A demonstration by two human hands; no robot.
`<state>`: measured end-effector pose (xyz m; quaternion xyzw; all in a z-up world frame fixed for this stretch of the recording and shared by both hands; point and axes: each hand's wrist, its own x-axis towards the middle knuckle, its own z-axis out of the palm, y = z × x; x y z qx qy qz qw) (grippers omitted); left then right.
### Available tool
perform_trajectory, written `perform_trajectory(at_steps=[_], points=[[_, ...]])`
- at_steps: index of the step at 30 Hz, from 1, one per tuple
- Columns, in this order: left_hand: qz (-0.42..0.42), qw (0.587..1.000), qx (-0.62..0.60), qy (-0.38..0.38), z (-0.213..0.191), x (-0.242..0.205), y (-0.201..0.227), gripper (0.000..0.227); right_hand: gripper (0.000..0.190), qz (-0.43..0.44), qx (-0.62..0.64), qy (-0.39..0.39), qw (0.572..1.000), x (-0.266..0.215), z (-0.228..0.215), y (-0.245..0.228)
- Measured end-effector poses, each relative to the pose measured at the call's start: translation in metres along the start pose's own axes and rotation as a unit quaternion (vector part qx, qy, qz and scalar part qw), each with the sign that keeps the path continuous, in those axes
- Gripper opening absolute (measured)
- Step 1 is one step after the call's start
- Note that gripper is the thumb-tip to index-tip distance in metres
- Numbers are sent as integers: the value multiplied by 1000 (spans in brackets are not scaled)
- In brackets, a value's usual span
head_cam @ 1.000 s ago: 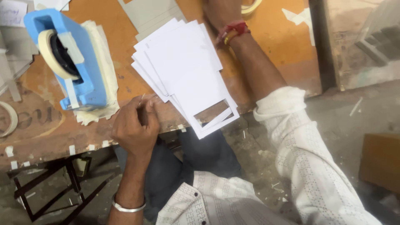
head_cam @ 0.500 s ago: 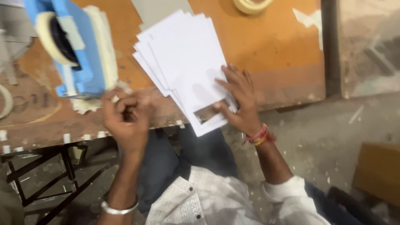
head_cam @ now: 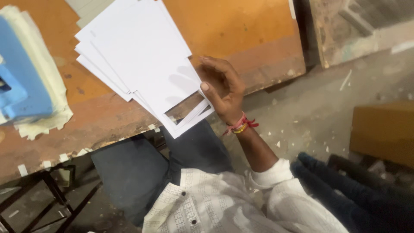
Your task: The person repeatedly picks up a white paper frame and a beige card, aligns them, and secures the edges with small pieces of adhesive tape. The person handles the items one at a time and places the finished units on the table.
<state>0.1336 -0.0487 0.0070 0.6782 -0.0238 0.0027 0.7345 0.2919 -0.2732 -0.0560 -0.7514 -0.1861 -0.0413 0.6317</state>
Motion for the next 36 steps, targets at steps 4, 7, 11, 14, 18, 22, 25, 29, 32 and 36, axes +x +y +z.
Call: perform_trajectory(at_steps=[4,7,11,14,18,22,25,29,32,36], points=[[-4,999,34,23,-5,-9,3,70,38,20,84,32,996,3,5,6],[-9,998,48,27,-9,-13,4,70,36,39,116,44,992,2,5,9],[-8,997,71,28,-17,-16,8,70,32,29,117,42,992,2,5,10],[-10,995,94,25,-23,-19,8,69,30,30,115,50,992,-2,5,11],[-17,989,144,19,-57,-24,15,69,26,20,87,85,992,-3,7,14],[-38,971,237,-19,-104,-25,40,69,20,-4,47,145,988,-8,14,16],[-31,938,344,-34,-102,-17,39,69,19,-45,-2,142,989,-14,14,12],[-168,823,536,78,-22,-26,-22,91,22,-88,-132,83,984,-36,10,5],[-134,735,659,86,3,-38,-55,96,27,-195,-284,12,939,-53,13,2],[-107,746,657,-14,22,-59,-50,88,29,-219,-344,-45,912,-75,18,-6]])
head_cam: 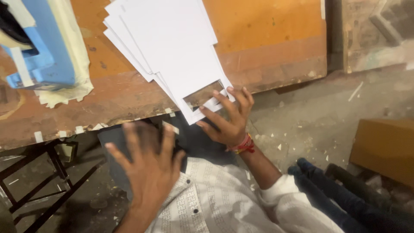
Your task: The person repeatedly picks up a white paper frame and a beige card, aligns them, and secures the edges with small pieces of adhesive tape. The person handles the items one at a time and places the finished units on the table.
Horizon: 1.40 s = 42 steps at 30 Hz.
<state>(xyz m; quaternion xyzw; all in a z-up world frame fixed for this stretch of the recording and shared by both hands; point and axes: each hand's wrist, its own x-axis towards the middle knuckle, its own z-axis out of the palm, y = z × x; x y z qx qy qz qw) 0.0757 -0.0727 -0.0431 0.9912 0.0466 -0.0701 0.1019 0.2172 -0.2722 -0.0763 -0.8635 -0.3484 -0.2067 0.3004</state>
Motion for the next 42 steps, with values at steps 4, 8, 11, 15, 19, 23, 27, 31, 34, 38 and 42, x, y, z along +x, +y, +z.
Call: perform_trajectory(at_steps=[4,8,11,15,19,23,27,31,34,38,42], points=[[61,957,-266,96,3,3,20,78,19,-24,-48,4,999,6,-2,4],[-108,752,-639,125,11,3,48,76,16,-46,-28,-16,998,-11,-26,6],[-173,700,-657,221,6,37,58,83,15,-93,-1,9,996,0,-22,-6],[-190,700,-634,270,-1,53,63,76,14,-97,5,-16,995,-3,-24,-14],[-207,645,-702,221,3,50,50,67,11,-50,-15,13,999,-1,-15,-19],[-166,659,-709,186,4,41,45,71,14,55,-10,11,998,7,-9,-30],[-138,673,-695,210,5,39,48,77,14,77,23,8,997,12,-11,-38],[-163,650,-697,254,7,43,48,71,9,48,50,4,998,11,-24,-37],[-163,572,-762,255,3,49,35,66,9,-101,96,57,989,10,-18,-42],[-146,631,-714,265,-7,56,7,72,40,-157,138,-23,978,1,-32,-52],[-62,715,-648,254,-21,41,-7,77,61,87,192,8,978,2,-42,-35]])
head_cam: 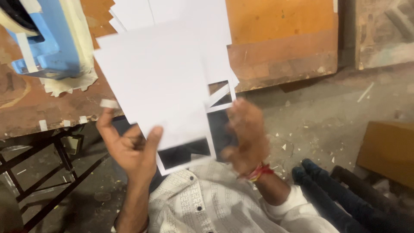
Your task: The person repeatedly picks up a white paper frame and a beige card, aligns them, and secures the edges with small pieces of adhesive tape. The person handles the items one at a time and places the finished units on the table.
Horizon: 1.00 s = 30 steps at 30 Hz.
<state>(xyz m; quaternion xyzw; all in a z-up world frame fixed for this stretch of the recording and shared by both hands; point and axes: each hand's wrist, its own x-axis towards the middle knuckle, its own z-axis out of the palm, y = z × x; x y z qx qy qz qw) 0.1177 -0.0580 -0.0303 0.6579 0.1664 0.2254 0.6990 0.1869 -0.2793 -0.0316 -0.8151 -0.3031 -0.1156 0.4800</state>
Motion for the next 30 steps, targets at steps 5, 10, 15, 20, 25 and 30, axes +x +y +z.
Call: perform_trajectory(at_steps=[5,10,15,20,25,30], points=[[4,988,2,-155,9,-14,9,85,65,196,355,87,910,20,0,18],[-66,983,-64,-157,10,-6,5,89,44,269,301,-99,910,13,-7,5],[-39,992,104,-53,31,-12,5,70,50,328,225,-93,913,1,13,-23],[-78,991,109,-13,47,-36,5,69,41,234,148,-92,956,-14,12,-32],[2,995,89,-37,52,-35,4,75,35,221,159,-111,956,-18,12,-36],[63,996,56,-40,38,-19,-1,79,33,298,268,-126,907,-9,18,-20]])
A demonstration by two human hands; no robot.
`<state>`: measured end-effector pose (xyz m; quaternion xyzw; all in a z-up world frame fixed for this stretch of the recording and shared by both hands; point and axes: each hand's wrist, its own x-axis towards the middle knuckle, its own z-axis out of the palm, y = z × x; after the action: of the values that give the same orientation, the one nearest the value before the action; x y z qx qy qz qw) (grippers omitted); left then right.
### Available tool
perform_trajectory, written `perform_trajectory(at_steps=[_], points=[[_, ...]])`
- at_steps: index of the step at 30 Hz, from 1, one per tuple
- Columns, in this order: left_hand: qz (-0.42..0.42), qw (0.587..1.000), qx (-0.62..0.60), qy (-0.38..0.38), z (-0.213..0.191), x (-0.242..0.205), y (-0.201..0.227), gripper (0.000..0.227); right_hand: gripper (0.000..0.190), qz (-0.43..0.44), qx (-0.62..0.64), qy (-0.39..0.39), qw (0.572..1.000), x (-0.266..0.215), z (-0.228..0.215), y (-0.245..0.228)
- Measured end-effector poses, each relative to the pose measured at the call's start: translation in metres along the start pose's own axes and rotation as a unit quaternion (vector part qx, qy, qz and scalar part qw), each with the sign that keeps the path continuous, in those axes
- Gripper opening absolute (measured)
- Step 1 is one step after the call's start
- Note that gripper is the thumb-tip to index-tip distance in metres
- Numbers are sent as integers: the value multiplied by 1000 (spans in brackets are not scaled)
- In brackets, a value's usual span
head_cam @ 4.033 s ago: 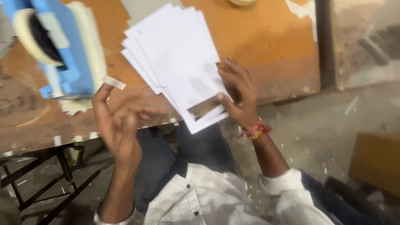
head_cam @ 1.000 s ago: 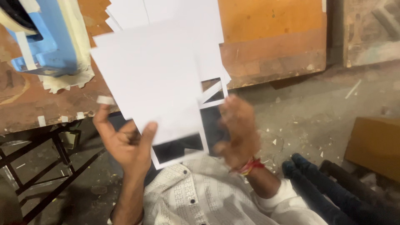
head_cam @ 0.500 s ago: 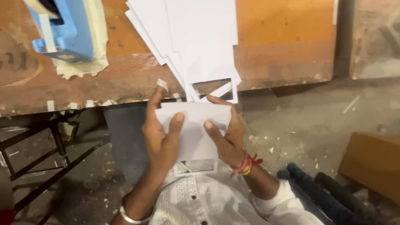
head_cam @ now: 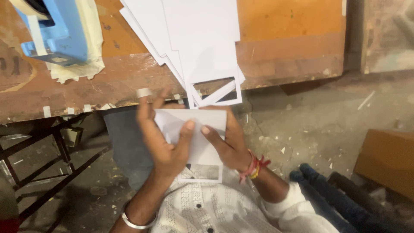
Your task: The person repeatedly picks up a white paper frame and a beige card, aligns them, and secures the edges with small pieces of adhesive tape. The person handles the items one at a time and places the finished units on the table.
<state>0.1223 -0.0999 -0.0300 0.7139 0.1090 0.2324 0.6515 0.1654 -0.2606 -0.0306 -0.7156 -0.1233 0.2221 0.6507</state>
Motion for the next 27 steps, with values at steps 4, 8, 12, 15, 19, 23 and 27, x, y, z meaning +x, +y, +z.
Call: perform_trajectory(at_steps=[4,8,12,15,19,23,27], points=[[27,1000,1,-2,-16,1,3,74,31,4,68,-23,997,11,-1,-1],[73,996,40,5,-21,1,6,76,31,5,62,-70,996,19,-7,-9],[66,998,-7,9,-24,-1,3,79,33,24,46,-88,995,21,-9,-13],[82,996,-7,26,-27,-3,2,81,33,32,56,-112,992,23,-9,-16],[76,996,25,25,-34,-4,4,79,35,0,64,-156,986,33,-14,-16],[134,990,34,32,-39,-1,-3,71,40,22,86,-154,984,44,-12,-16],[123,985,2,118,-43,-3,-4,64,29,-21,-45,-177,983,55,-17,-41]])
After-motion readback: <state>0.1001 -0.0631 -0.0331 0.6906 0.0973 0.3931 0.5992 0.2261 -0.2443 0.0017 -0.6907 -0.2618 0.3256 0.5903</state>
